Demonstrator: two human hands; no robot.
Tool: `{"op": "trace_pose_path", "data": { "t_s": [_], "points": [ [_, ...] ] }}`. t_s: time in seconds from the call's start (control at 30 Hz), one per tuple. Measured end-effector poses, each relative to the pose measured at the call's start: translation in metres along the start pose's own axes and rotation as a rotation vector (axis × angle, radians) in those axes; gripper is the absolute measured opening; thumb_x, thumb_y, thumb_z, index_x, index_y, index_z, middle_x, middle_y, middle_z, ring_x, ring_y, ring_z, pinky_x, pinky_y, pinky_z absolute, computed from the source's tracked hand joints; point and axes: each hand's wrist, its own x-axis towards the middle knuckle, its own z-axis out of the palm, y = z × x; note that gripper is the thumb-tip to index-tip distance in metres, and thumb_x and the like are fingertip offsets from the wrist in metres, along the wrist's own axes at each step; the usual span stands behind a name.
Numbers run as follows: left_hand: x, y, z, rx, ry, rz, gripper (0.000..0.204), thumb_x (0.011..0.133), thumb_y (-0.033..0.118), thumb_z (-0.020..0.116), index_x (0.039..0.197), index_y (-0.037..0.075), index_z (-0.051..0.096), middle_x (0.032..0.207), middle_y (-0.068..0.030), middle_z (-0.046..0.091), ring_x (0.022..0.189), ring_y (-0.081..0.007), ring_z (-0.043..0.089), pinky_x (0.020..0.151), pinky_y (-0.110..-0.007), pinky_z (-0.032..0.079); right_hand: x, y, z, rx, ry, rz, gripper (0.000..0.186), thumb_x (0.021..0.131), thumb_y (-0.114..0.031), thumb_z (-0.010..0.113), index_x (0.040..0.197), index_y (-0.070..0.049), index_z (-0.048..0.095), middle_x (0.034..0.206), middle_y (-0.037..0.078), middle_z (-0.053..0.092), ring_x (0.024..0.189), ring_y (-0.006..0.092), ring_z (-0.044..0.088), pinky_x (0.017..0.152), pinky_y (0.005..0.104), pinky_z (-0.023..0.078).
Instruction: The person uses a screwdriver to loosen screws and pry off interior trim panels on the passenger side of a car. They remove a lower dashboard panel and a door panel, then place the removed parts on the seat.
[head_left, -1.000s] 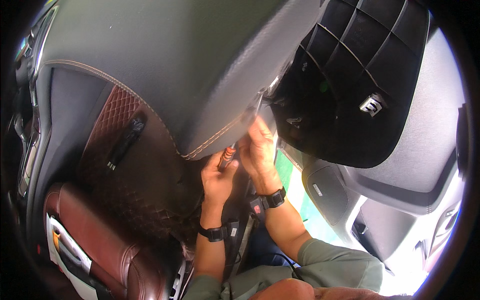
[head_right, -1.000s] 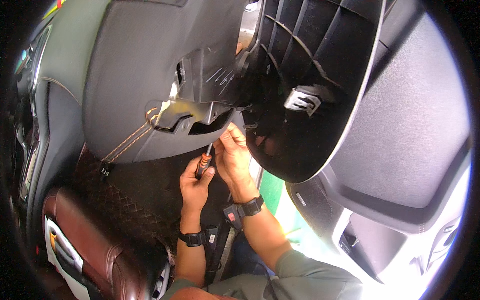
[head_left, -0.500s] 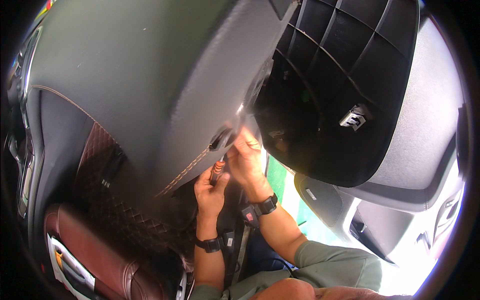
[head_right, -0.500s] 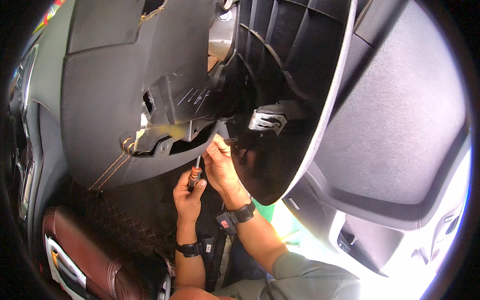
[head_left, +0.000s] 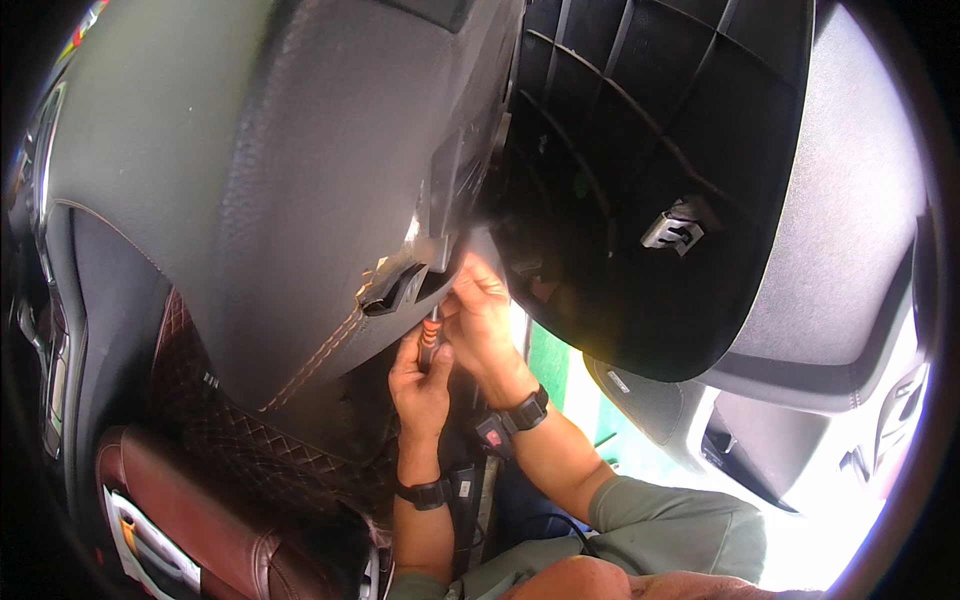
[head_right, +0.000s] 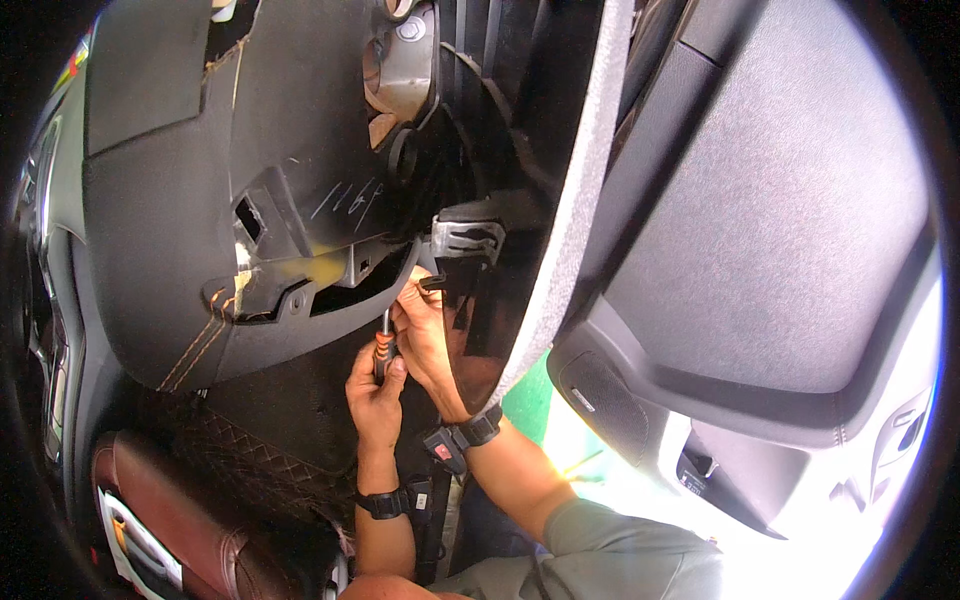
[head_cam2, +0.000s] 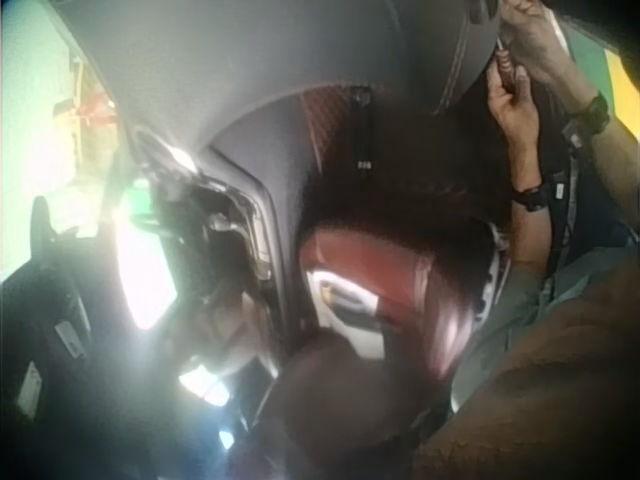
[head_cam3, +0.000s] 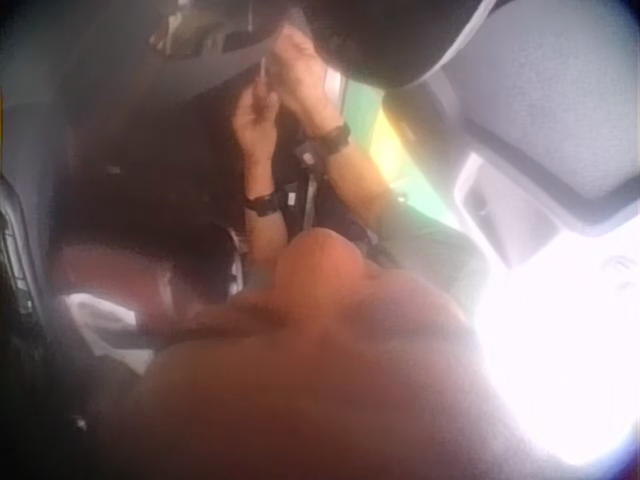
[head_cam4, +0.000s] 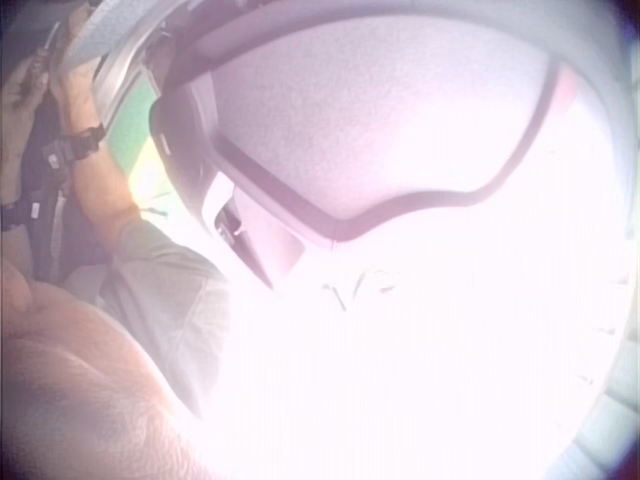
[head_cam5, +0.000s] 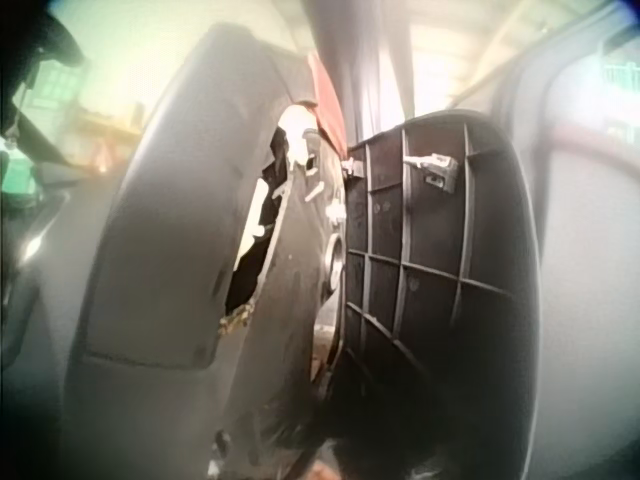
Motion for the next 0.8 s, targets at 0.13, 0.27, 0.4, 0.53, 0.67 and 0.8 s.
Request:
{"op": "trace_pose_path", "data": {
  "t_s": [0.13, 0.27, 0.4, 0.53, 0.67, 0.8],
  "points": [
    [0.003, 0.01, 0.001, 0.121, 0.018, 0.094, 0.031, 0.098, 0.007, 0.07, 0.126, -0.004, 0.064, 0.098, 0.0028, 0.062, 0.086, -0.0061, 0.052, 0.081, -0.022, 0.046, 0.001, 0.002, 0.002, 0.0, 0.036, 0.016, 0.023, 0.104, -0.018, 0.063, 0.12, -0.003, 0.067, 0.112, 0.007, 0.074, 0.099, 0.0176, 0.071, 0.089, 0.0326, 0.057],
    [0.002, 0.013, -0.002, 0.227, 0.03, 0.12, 0.031, 0.097, 0.005, 0.07, 0.126, -0.004, 0.064, 0.097, 0.0026, 0.062, 0.085, -0.0063, 0.051, 0.081, -0.022, 0.046, 0.0, 0.001, 0.006, -0.006, 0.061, 0.039, 0.022, 0.104, -0.018, 0.062, 0.12, -0.003, 0.067, 0.11, 0.007, 0.074, 0.096, 0.0165, 0.071, 0.087, 0.0325, 0.058],
    [0.005, 0.011, -0.002, 0.187, 0.02, 0.138, 0.032, 0.097, 0.005, 0.07, 0.127, -0.004, 0.064, 0.093, 0.004, 0.06, 0.08, -0.0047, 0.05, 0.075, -0.021, 0.045, -0.001, 0.003, 0.009, 0.029, 0.04, 0.002, 0.021, 0.104, -0.017, 0.061, 0.12, -0.004, 0.067, 0.105, 0.005, 0.073, 0.087, 0.014, 0.068, 0.08, 0.0306, 0.057],
    [0.002, 0.009, -0.006, -0.009, -0.014, -0.066, 0.04, 0.097, 0.008, 0.071, 0.134, -0.006, 0.062, 0.118, -0.0054, 0.07, 0.101, -0.0111, 0.061, 0.094, -0.028, 0.05, -0.004, -0.003, 0.02, -0.015, 0.068, -0.002, 0.02, 0.103, -0.015, 0.063, 0.119, -0.004, 0.067, 0.102, 0.003, 0.073, 0.08, 0.0104, 0.064, 0.073, 0.027, 0.056],
    [0.003, 0.012, -0.007, -0.079, -0.014, -0.05, 0.04, 0.098, 0.009, 0.071, 0.133, -0.006, 0.062, 0.119, -0.0051, 0.069, 0.104, -0.0116, 0.061, 0.097, -0.029, 0.049, -0.007, -0.015, 0.048, -0.129, 0.172, 0.028, 0.01, 0.103, -0.018, 0.064, 0.108, -0.008, 0.064, 0.083, -0.003, 0.064, 0.072, 0.0068, 0.06, 0.063, 0.0234, 0.051],
    [0.008, 0.008, -0.006, 0.263, 0.067, 0.265, 0.036, 0.098, 0.013, 0.072, 0.129, -0.004, 0.064, 0.101, -0.0009, 0.064, 0.087, -0.0087, 0.056, 0.075, -0.025, 0.045, -0.009, -0.013, 0.05, -0.152, 0.184, 0.024, 0.009, 0.104, -0.017, 0.063, 0.104, -0.008, 0.065, 0.085, -0.002, 0.066, 0.073, 0.0075, 0.062, 0.064, 0.0232, 0.05]
  ]
}}
